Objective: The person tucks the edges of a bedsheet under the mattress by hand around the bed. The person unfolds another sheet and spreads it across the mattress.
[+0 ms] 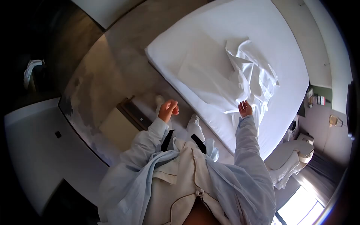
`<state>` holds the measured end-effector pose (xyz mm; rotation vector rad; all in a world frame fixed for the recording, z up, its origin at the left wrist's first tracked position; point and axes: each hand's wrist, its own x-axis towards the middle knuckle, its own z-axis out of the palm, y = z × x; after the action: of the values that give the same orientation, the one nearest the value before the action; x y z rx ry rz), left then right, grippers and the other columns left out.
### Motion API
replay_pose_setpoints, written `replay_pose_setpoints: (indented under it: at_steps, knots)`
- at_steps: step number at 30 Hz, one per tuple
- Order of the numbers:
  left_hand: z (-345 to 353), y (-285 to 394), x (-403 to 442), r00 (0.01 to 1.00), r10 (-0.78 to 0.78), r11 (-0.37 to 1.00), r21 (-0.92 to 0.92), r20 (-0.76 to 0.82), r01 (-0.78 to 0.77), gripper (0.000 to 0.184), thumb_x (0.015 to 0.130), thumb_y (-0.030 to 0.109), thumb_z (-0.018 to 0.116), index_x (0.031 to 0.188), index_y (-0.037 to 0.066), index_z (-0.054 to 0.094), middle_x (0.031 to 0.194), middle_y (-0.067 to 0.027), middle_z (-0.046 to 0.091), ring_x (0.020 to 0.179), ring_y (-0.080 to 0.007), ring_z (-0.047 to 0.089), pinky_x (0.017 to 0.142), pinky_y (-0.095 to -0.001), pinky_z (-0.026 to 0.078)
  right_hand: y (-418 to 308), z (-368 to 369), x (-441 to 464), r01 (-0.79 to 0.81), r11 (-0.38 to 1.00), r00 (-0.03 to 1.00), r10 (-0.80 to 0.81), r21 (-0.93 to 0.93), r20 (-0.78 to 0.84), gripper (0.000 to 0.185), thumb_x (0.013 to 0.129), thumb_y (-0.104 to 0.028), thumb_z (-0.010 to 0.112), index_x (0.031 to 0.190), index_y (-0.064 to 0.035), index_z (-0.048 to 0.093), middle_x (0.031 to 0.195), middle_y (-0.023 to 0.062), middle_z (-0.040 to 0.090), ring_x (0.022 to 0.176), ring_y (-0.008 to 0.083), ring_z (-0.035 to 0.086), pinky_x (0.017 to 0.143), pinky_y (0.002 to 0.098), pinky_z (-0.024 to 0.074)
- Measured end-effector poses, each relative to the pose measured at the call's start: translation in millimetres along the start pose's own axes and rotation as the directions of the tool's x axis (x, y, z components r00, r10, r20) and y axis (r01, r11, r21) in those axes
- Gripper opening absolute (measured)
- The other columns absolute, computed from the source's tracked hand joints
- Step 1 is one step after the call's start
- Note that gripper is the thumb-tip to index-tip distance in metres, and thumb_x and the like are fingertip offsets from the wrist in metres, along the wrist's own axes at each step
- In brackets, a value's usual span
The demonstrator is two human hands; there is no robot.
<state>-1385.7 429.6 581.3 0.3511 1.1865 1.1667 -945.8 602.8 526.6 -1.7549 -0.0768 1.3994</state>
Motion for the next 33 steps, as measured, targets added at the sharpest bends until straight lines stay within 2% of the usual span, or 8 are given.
replay_pose_setpoints:
  at_steps: [4,6,9,18,23,26,30,33]
  knots:
    - [-41,59,9,0.999,0.031,0.999,-0.009,-0.030,-0.032,0.027,0.088,0.031,0.056,0.077,0.007,0.053,0.067,-0.0015,0.053,0.058,-0.0089,0.052,0.055,-0.0228,0.048,38,81,-38,0.145,0.859,0.959,0.000,-0.492,0.284,0.027,0.083,-0.015,0.055,0.109,-0.0128,0.056,0.091,0.0065,0.062,0.081,0.0230,0.061,0.073,0.0352,0.0521]
    - [-57,74,11,0.994,0.045,0.998,-0.034,-0.099,-0.048,0.025,0.088,0.030,0.055,0.079,0.007,0.055,0.068,-0.0014,0.053,0.059,-0.0089,0.053,0.056,-0.0229,0.049,74,104,-40,0.767,0.036,0.612,-0.341,-0.641,0.713,0.033,0.076,-0.011,0.059,0.108,-0.0128,0.057,0.095,0.0105,0.063,0.083,0.0266,0.062,0.073,0.0332,0.0509]
    - [-78,87,11,0.998,0.025,1.000,-0.012,-0.065,-0.026,0.022,0.087,0.032,0.055,0.083,0.010,0.054,0.071,-0.0007,0.054,0.060,-0.0096,0.054,0.058,-0.0232,0.048,83,144,-68,0.591,-0.331,0.726,-0.181,-0.736,0.664,0.050,0.072,-0.018,0.064,0.120,-0.0171,0.050,0.118,0.0126,0.052,0.115,0.0344,0.044,0.098,0.0419,0.0365]
    - [-148,94,16,0.932,-0.134,0.990,-0.085,-0.336,0.112,0.025,0.088,0.033,0.055,0.078,0.009,0.054,0.069,-0.0012,0.055,0.058,-0.0108,0.055,0.055,-0.0247,0.049,80,135,18,0.420,-0.397,0.811,-0.240,-0.816,0.534,0.080,0.070,-0.029,0.065,0.135,-0.0047,0.027,0.128,0.0186,0.044,0.119,0.0344,0.039,0.102,0.0392,0.0310]
    - [-176,110,43,0.951,-0.140,0.990,-0.029,-0.277,0.137,0.024,0.088,0.031,0.056,0.078,0.009,0.054,0.068,-0.0012,0.055,0.059,-0.0102,0.055,0.055,-0.0246,0.049,69,142,37,0.144,-0.401,0.942,-0.224,-0.905,0.250,0.084,0.067,-0.027,0.068,0.139,-0.0157,0.024,0.141,0.0174,0.029,0.134,0.0324,0.019,0.110,0.0372,0.0159]
    - [-169,130,81,0.949,-0.174,0.980,0.045,-0.263,0.192,0.022,0.088,0.028,0.056,0.081,0.008,0.056,0.069,-0.0009,0.056,0.059,-0.0095,0.055,0.055,-0.0241,0.048,57,171,6,-0.058,-0.464,0.936,-0.333,-0.884,0.114,0.111,0.062,-0.039,0.076,0.142,-0.0285,0.000,0.147,0.0155,0.014,0.137,0.0320,0.004,0.109,0.0463,0.0114]
    - [-155,148,137,0.959,-0.264,0.940,0.195,-0.100,0.279,0.019,0.089,0.024,0.055,0.084,0.005,0.057,0.072,-0.0009,0.056,0.062,-0.0080,0.052,0.056,-0.0221,0.045,43,197,11,-0.201,-0.583,0.969,-0.235,-0.787,-0.074,0.098,0.065,-0.041,0.073,0.142,-0.0256,0.014,0.142,0.0139,0.027,0.135,0.0303,0.017,0.108,0.0478,0.0170]
    - [-147,157,171,0.949,-0.309,0.908,0.317,0.059,0.276,0.020,0.089,0.024,0.054,0.086,0.005,0.056,0.073,-0.0016,0.056,0.064,-0.0083,0.052,0.060,-0.0218,0.044,82,144,63,-0.112,-0.337,0.990,-0.123,-0.935,-0.074,0.076,0.069,-0.043,0.070,0.134,-0.0213,0.035,0.128,0.0123,0.048,0.121,0.0295,0.042,0.101,0.0501,0.0290]
